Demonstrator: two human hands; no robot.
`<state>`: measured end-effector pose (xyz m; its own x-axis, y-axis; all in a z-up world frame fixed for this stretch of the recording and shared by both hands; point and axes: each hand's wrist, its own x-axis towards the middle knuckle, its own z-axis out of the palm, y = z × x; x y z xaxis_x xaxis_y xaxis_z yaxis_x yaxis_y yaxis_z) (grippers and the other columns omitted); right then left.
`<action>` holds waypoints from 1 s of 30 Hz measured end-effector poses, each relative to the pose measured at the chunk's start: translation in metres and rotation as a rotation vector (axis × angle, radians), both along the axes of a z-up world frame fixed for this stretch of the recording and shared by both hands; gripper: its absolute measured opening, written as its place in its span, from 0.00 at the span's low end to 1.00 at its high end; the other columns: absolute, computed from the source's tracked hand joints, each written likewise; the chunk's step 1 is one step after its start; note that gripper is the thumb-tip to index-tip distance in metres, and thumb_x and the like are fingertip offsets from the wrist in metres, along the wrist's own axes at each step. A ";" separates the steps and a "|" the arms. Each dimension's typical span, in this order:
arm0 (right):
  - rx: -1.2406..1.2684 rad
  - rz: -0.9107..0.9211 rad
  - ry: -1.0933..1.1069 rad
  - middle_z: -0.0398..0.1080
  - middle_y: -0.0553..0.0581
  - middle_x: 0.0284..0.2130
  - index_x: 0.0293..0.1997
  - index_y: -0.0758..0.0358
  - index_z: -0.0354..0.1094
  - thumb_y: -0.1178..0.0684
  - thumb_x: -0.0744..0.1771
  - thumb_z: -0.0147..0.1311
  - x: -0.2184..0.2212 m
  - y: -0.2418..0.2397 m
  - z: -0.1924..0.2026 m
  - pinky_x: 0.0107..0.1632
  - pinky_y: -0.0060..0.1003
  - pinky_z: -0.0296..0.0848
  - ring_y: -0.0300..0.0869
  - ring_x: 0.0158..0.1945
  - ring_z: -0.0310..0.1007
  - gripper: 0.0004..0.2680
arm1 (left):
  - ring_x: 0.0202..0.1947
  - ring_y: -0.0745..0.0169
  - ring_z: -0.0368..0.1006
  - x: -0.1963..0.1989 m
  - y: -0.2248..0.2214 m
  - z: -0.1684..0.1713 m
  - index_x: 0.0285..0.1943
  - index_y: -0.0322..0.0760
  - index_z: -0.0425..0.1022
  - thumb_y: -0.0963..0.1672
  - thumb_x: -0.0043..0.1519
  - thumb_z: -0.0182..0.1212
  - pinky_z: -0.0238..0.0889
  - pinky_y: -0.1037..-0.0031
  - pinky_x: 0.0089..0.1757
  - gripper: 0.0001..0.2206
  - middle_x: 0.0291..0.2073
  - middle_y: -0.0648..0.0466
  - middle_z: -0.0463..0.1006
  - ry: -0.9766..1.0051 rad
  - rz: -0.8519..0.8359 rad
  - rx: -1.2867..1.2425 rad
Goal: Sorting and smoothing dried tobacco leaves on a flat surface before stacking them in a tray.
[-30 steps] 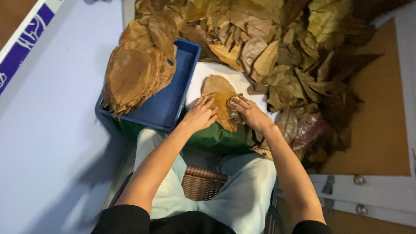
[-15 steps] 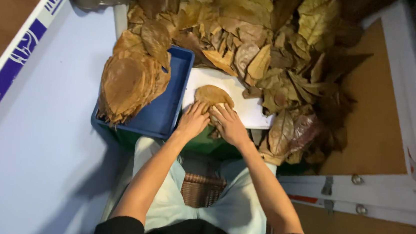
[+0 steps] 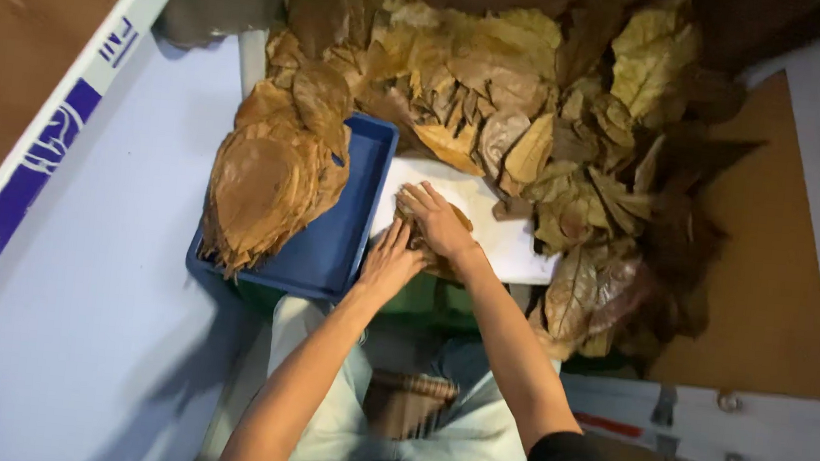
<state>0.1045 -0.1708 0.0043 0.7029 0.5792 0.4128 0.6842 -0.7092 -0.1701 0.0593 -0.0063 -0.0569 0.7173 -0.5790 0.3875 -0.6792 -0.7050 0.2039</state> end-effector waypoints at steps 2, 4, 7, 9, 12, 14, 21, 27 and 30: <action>0.015 -0.104 -0.038 0.68 0.63 0.61 0.65 0.61 0.65 0.55 0.71 0.36 -0.010 0.000 0.005 0.64 0.54 0.67 0.64 0.63 0.66 0.16 | 0.70 0.34 0.59 0.002 0.002 0.001 0.46 0.53 0.85 0.53 0.58 0.66 0.53 0.53 0.66 0.12 0.63 0.36 0.71 0.061 -0.013 -0.030; 0.030 -0.142 -0.043 0.67 0.61 0.61 0.66 0.58 0.65 0.55 0.71 0.37 -0.024 -0.008 -0.002 0.62 0.52 0.68 0.64 0.64 0.66 0.16 | 0.70 0.34 0.59 0.006 0.001 -0.003 0.46 0.51 0.86 0.53 0.58 0.66 0.52 0.53 0.66 0.13 0.63 0.36 0.71 0.071 -0.017 -0.043; 0.022 -0.200 -0.002 0.66 0.60 0.62 0.67 0.56 0.64 0.55 0.70 0.39 -0.064 -0.021 -0.007 0.61 0.53 0.70 0.63 0.64 0.65 0.16 | 0.70 0.35 0.59 0.003 0.004 0.001 0.49 0.50 0.85 0.53 0.58 0.66 0.53 0.53 0.66 0.15 0.65 0.36 0.70 0.101 -0.022 -0.051; -0.003 -0.230 0.029 0.65 0.60 0.63 0.67 0.56 0.64 0.55 0.70 0.39 -0.090 -0.032 -0.005 0.61 0.55 0.70 0.62 0.65 0.65 0.17 | 0.70 0.35 0.60 0.006 0.004 0.005 0.52 0.51 0.84 0.53 0.59 0.66 0.54 0.54 0.65 0.16 0.66 0.36 0.69 0.107 -0.031 -0.050; -0.044 -0.242 0.066 0.65 0.55 0.62 0.64 0.51 0.65 0.55 0.70 0.39 -0.136 -0.043 0.007 0.60 0.53 0.70 0.59 0.65 0.65 0.15 | 0.71 0.36 0.59 0.005 0.005 -0.002 0.60 0.53 0.80 0.55 0.62 0.62 0.53 0.53 0.65 0.19 0.68 0.36 0.67 0.111 -0.045 -0.019; -0.088 -0.233 0.064 0.67 0.56 0.60 0.63 0.53 0.67 0.60 0.67 0.43 -0.164 -0.048 0.034 0.58 0.53 0.72 0.58 0.62 0.68 0.17 | 0.72 0.35 0.57 0.008 0.003 -0.003 0.61 0.54 0.79 0.56 0.62 0.60 0.51 0.51 0.67 0.20 0.69 0.36 0.66 0.145 -0.037 -0.020; 0.854 -0.237 0.469 0.77 0.61 0.31 0.41 0.63 0.76 0.55 0.70 0.40 -0.187 -0.066 0.144 0.49 0.46 0.75 0.51 0.37 0.79 0.12 | 0.69 0.40 0.62 -0.005 -0.002 0.010 0.63 0.53 0.78 0.56 0.61 0.61 0.53 0.55 0.66 0.22 0.66 0.38 0.69 0.063 0.014 0.036; 0.923 -0.389 0.167 0.65 0.68 0.52 0.58 0.65 0.67 0.56 0.73 0.36 -0.183 -0.014 0.116 0.55 0.52 0.71 0.57 0.57 0.67 0.12 | 0.63 0.44 0.65 -0.016 -0.001 0.010 0.67 0.40 0.72 0.54 0.64 0.56 0.55 0.56 0.61 0.25 0.59 0.40 0.71 -0.019 0.070 0.186; 0.158 -0.436 -0.009 0.66 0.59 0.61 0.66 0.51 0.65 0.57 0.69 0.44 -0.142 -0.019 0.009 0.56 0.54 0.73 0.58 0.60 0.69 0.17 | 0.66 0.44 0.61 -0.020 0.003 0.016 0.67 0.36 0.71 0.54 0.65 0.55 0.53 0.57 0.63 0.27 0.61 0.41 0.69 -0.039 0.016 0.201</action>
<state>-0.0373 -0.1898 0.0135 0.8632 0.1598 0.4789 0.3295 -0.8970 -0.2945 0.0396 -0.0031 -0.0405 0.7139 -0.6360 0.2930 -0.6721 -0.7397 0.0322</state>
